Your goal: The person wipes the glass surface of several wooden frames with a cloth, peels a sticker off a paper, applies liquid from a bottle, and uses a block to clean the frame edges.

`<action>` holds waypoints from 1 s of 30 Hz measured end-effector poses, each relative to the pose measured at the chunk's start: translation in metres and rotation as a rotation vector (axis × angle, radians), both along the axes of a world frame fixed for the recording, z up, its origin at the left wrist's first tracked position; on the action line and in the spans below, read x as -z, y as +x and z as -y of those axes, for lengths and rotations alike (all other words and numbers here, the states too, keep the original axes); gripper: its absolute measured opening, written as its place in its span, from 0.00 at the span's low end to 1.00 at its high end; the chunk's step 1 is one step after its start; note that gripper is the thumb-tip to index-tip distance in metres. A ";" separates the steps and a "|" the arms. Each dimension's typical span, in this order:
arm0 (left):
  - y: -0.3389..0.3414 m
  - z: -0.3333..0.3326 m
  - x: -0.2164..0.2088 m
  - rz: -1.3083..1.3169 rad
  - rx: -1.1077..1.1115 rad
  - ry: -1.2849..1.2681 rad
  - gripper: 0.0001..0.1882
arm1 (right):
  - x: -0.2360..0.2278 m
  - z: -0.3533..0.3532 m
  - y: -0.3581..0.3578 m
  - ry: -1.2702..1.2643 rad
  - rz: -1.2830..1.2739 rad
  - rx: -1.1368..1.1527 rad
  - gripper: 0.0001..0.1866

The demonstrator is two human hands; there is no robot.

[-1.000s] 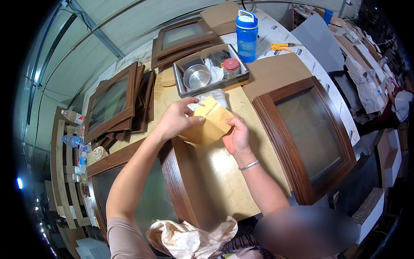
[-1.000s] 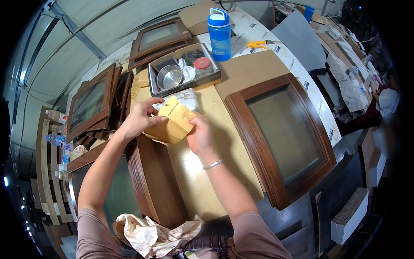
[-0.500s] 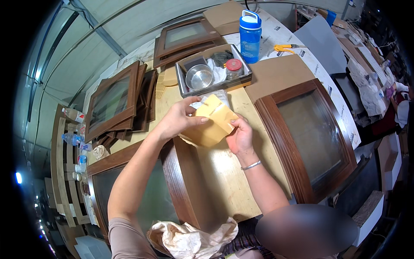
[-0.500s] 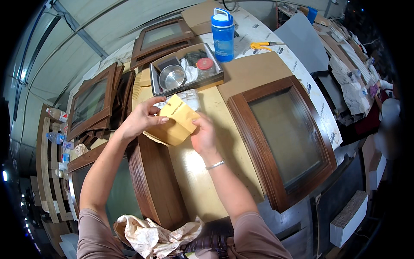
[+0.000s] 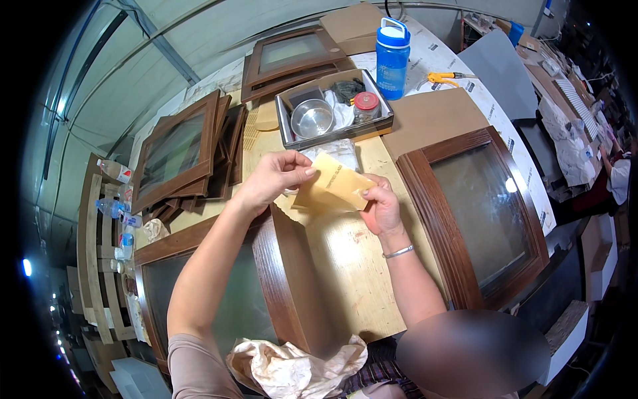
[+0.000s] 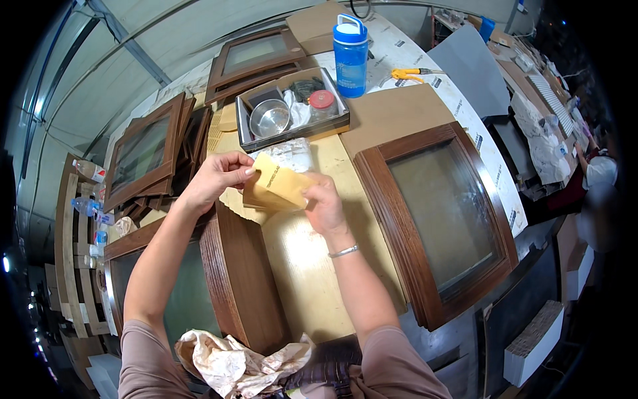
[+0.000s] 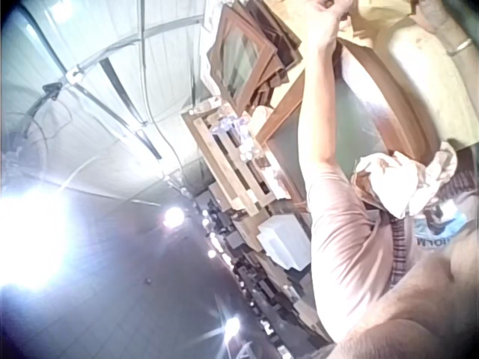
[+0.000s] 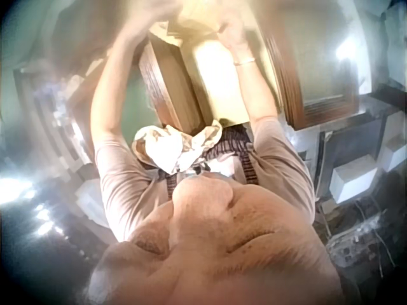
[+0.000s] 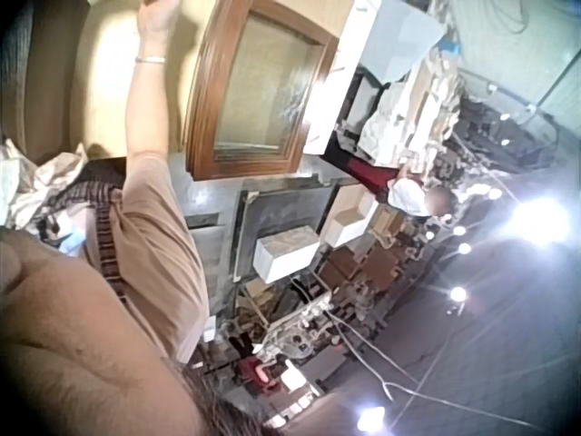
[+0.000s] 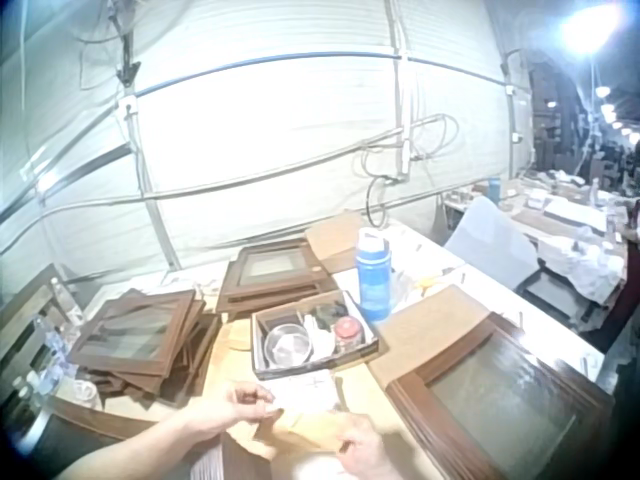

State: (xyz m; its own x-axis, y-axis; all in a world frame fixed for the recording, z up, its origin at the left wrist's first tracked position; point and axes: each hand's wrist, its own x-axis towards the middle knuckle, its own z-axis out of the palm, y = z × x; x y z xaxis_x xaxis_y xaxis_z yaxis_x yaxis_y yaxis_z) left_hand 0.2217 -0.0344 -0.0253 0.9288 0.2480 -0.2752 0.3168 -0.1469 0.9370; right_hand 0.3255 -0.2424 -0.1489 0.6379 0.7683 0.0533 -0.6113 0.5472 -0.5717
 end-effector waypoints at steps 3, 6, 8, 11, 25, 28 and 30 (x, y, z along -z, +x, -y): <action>-0.001 0.000 0.004 0.063 0.030 0.036 0.10 | -0.009 0.007 0.006 -0.175 0.171 -0.066 0.26; -0.003 0.004 0.005 0.047 0.028 0.083 0.11 | -0.027 0.019 0.019 -0.306 0.407 -0.028 0.25; -0.003 0.009 0.002 0.052 0.049 0.122 0.12 | -0.039 0.023 0.031 -0.432 0.528 -0.068 0.22; -0.001 0.013 -0.001 0.041 0.090 0.160 0.13 | -0.065 0.015 0.036 -0.565 0.733 -0.080 0.18; -0.001 0.013 0.000 0.000 0.134 0.188 0.22 | -0.068 -0.007 0.024 -0.495 0.742 -0.109 0.07; 0.002 0.011 0.001 -0.028 0.156 0.152 0.23 | -0.061 -0.009 0.024 -0.489 0.760 -0.081 0.06; 0.003 0.009 -0.001 -0.097 0.155 0.087 0.22 | -0.058 -0.012 0.025 -0.506 0.799 -0.097 0.06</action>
State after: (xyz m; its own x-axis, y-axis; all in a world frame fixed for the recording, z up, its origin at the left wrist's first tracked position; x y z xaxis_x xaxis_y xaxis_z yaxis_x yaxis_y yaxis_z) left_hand 0.2247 -0.0435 -0.0246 0.9281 0.1305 -0.3486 0.3718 -0.2803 0.8850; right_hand 0.3500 -0.2309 -0.0908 0.4884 0.8676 0.0930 0.0336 0.0878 -0.9956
